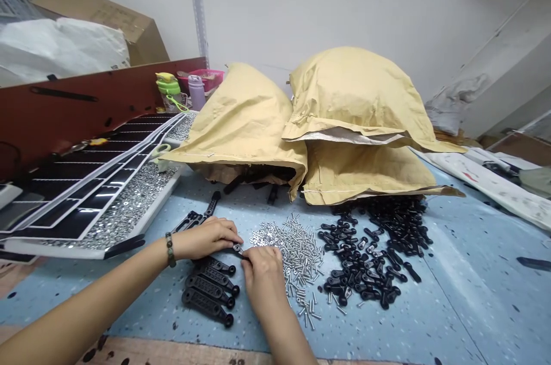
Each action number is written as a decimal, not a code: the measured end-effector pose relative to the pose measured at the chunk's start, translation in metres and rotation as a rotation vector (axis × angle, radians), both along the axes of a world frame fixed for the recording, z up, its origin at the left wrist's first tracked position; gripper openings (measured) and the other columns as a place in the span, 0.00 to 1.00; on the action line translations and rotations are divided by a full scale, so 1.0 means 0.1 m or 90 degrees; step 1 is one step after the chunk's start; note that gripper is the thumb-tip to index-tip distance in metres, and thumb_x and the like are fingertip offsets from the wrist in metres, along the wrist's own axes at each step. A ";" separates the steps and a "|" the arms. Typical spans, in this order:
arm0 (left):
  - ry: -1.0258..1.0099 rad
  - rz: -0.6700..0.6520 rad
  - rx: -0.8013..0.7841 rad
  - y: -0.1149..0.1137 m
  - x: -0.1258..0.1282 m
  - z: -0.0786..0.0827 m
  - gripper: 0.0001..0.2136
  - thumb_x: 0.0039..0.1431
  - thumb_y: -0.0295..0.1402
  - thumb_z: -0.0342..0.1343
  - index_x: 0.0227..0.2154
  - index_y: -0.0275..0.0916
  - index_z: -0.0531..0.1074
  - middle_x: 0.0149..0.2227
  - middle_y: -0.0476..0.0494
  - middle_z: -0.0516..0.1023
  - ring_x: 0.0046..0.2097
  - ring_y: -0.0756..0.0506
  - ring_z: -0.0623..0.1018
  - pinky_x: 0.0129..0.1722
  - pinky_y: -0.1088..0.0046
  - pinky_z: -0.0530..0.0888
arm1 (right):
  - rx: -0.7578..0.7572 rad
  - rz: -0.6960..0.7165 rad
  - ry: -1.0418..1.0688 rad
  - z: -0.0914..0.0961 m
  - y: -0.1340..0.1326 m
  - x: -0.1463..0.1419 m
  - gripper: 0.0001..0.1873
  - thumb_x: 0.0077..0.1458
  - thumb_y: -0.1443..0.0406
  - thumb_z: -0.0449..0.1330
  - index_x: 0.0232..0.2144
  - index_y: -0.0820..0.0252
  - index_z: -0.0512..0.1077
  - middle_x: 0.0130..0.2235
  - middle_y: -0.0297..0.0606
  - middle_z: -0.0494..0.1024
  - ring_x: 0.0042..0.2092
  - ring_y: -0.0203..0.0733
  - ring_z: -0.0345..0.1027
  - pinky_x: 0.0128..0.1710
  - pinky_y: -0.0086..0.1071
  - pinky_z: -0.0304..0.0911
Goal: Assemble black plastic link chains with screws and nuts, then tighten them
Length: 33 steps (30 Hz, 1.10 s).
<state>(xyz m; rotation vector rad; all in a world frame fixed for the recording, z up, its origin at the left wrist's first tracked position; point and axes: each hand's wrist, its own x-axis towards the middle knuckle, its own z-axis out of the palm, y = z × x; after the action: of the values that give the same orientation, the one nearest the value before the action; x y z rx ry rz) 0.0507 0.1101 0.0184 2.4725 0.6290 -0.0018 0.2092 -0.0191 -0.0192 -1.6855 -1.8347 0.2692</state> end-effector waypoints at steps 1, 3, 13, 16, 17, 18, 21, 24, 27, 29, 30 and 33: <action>0.002 0.004 0.002 -0.02 -0.02 0.00 0.11 0.63 0.30 0.52 0.43 0.49 0.76 0.43 0.50 0.77 0.49 0.45 0.73 0.49 0.68 0.59 | -0.006 0.000 -0.006 0.01 -0.01 -0.03 0.07 0.53 0.74 0.59 0.32 0.57 0.71 0.32 0.35 0.76 0.38 0.44 0.67 0.45 0.41 0.57; 0.008 0.011 0.008 -0.07 -0.08 0.02 0.10 0.62 0.29 0.53 0.41 0.48 0.76 0.42 0.50 0.78 0.48 0.44 0.74 0.49 0.67 0.60 | -0.011 0.022 -0.017 0.04 -0.07 -0.05 0.07 0.54 0.73 0.58 0.33 0.56 0.72 0.34 0.36 0.76 0.39 0.45 0.67 0.45 0.42 0.58; -0.079 0.042 0.086 -0.30 0.61 0.14 0.14 0.62 0.29 0.51 0.50 0.43 0.69 0.49 0.44 0.73 0.51 0.43 0.72 0.50 0.67 0.66 | -0.011 -0.279 -0.056 -0.01 -0.10 1.13 0.15 0.55 0.60 0.55 0.41 0.62 0.73 0.41 0.51 0.74 0.44 0.57 0.67 0.46 0.48 0.62; -0.083 0.057 0.115 -0.36 1.17 0.06 0.12 0.59 0.29 0.56 0.46 0.41 0.72 0.47 0.41 0.74 0.51 0.38 0.71 0.51 0.58 0.65 | -0.014 -0.235 -0.062 -0.04 -0.04 1.14 0.09 0.54 0.65 0.53 0.33 0.58 0.73 0.36 0.44 0.75 0.40 0.51 0.69 0.42 0.42 0.64; -0.079 0.060 0.122 -0.38 1.31 0.03 0.09 0.59 0.28 0.56 0.42 0.39 0.73 0.45 0.40 0.75 0.50 0.38 0.72 0.50 0.57 0.65 | -0.012 -0.227 -0.059 -0.05 -0.03 1.11 0.08 0.55 0.66 0.52 0.31 0.57 0.72 0.34 0.42 0.74 0.38 0.50 0.69 0.40 0.40 0.64; -0.074 0.062 0.127 -0.39 1.41 0.00 0.06 0.59 0.28 0.56 0.39 0.38 0.74 0.42 0.41 0.76 0.49 0.38 0.72 0.50 0.56 0.65 | -0.008 -0.223 -0.055 -0.04 -0.03 1.09 0.08 0.54 0.67 0.52 0.29 0.56 0.71 0.32 0.40 0.74 0.37 0.48 0.69 0.38 0.39 0.64; -0.071 0.071 0.132 -0.39 1.53 -0.07 0.04 0.62 0.30 0.55 0.35 0.36 0.73 0.40 0.44 0.75 0.46 0.42 0.73 0.50 0.55 0.66 | 0.012 -0.219 -0.034 -0.01 -0.07 1.06 0.07 0.54 0.66 0.52 0.26 0.56 0.68 0.32 0.39 0.72 0.36 0.46 0.68 0.36 0.37 0.63; -0.086 0.079 0.114 -0.37 1.49 -0.09 0.05 0.62 0.33 0.56 0.34 0.36 0.73 0.39 0.45 0.75 0.47 0.43 0.73 0.50 0.56 0.67 | 0.035 -0.210 0.001 0.02 -0.13 1.08 0.07 0.55 0.64 0.51 0.27 0.56 0.67 0.33 0.38 0.72 0.36 0.44 0.67 0.37 0.35 0.63; -0.125 0.096 0.083 -0.35 1.45 -0.07 0.04 0.60 0.30 0.56 0.31 0.39 0.75 0.42 0.46 0.76 0.48 0.42 0.72 0.50 0.58 0.66 | 0.054 -0.217 0.038 0.05 -0.16 1.11 0.10 0.57 0.62 0.50 0.28 0.57 0.68 0.32 0.39 0.74 0.36 0.44 0.68 0.37 0.36 0.63; -0.162 0.114 0.059 -0.34 1.43 -0.04 0.06 0.60 0.29 0.55 0.31 0.42 0.76 0.46 0.46 0.75 0.50 0.42 0.71 0.50 0.62 0.66 | 0.064 -0.232 0.061 0.08 -0.18 1.11 0.10 0.56 0.60 0.50 0.29 0.57 0.68 0.33 0.40 0.75 0.36 0.44 0.69 0.38 0.36 0.64; -0.181 0.124 0.045 -0.34 1.42 -0.01 0.07 0.61 0.29 0.53 0.32 0.42 0.76 0.46 0.46 0.75 0.50 0.42 0.71 0.49 0.64 0.66 | 0.067 -0.238 0.072 0.09 -0.18 1.10 0.10 0.56 0.60 0.50 0.29 0.57 0.68 0.35 0.41 0.76 0.37 0.44 0.70 0.38 0.36 0.64; -0.233 0.157 -0.003 -0.32 1.32 0.09 0.10 0.64 0.31 0.47 0.37 0.42 0.75 0.41 0.45 0.76 0.44 0.44 0.74 0.43 0.70 0.70 | 0.058 -0.253 0.104 0.13 -0.18 1.06 0.07 0.54 0.62 0.52 0.26 0.56 0.65 0.39 0.43 0.79 0.38 0.44 0.72 0.39 0.36 0.65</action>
<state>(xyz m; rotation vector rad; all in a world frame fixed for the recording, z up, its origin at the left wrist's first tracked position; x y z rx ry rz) 0.1822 0.0784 0.0278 2.2905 0.7615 0.5316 0.3153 -0.0372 -0.0061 -1.8584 -1.3396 0.1475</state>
